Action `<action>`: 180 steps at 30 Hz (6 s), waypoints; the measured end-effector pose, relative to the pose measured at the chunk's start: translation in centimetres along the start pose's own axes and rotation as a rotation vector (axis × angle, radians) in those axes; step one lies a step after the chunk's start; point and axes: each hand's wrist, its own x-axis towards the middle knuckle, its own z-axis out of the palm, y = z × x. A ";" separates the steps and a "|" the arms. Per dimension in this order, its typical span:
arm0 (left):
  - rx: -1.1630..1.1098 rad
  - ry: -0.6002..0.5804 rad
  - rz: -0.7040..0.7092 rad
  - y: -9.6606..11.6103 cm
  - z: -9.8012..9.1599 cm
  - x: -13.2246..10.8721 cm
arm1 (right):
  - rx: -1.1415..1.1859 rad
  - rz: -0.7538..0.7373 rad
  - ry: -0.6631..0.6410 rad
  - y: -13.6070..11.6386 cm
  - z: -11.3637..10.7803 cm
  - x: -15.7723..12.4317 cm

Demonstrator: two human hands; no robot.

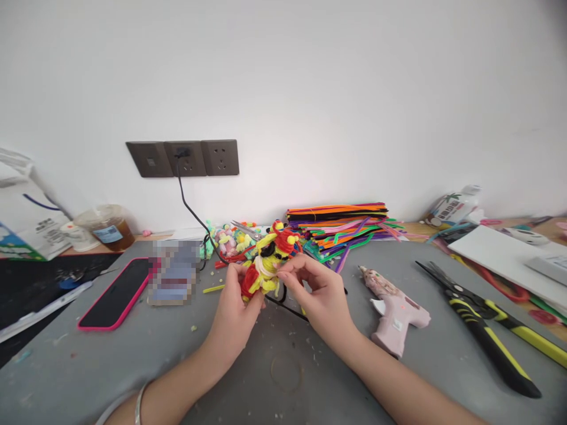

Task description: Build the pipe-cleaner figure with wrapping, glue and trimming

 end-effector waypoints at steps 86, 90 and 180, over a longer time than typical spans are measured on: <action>-0.067 -0.351 0.293 1.2 -0.8 0.1 | 0.525 0.234 0.413 1.3 -3.4 4.3; 0.223 -0.411 0.395 1.4 -0.9 -0.3 | 0.507 0.271 0.303 1.0 -2.9 3.8; -0.333 -0.228 -0.213 0.6 0.3 0.2 | 0.390 0.173 -0.212 0.0 -6.1 -2.0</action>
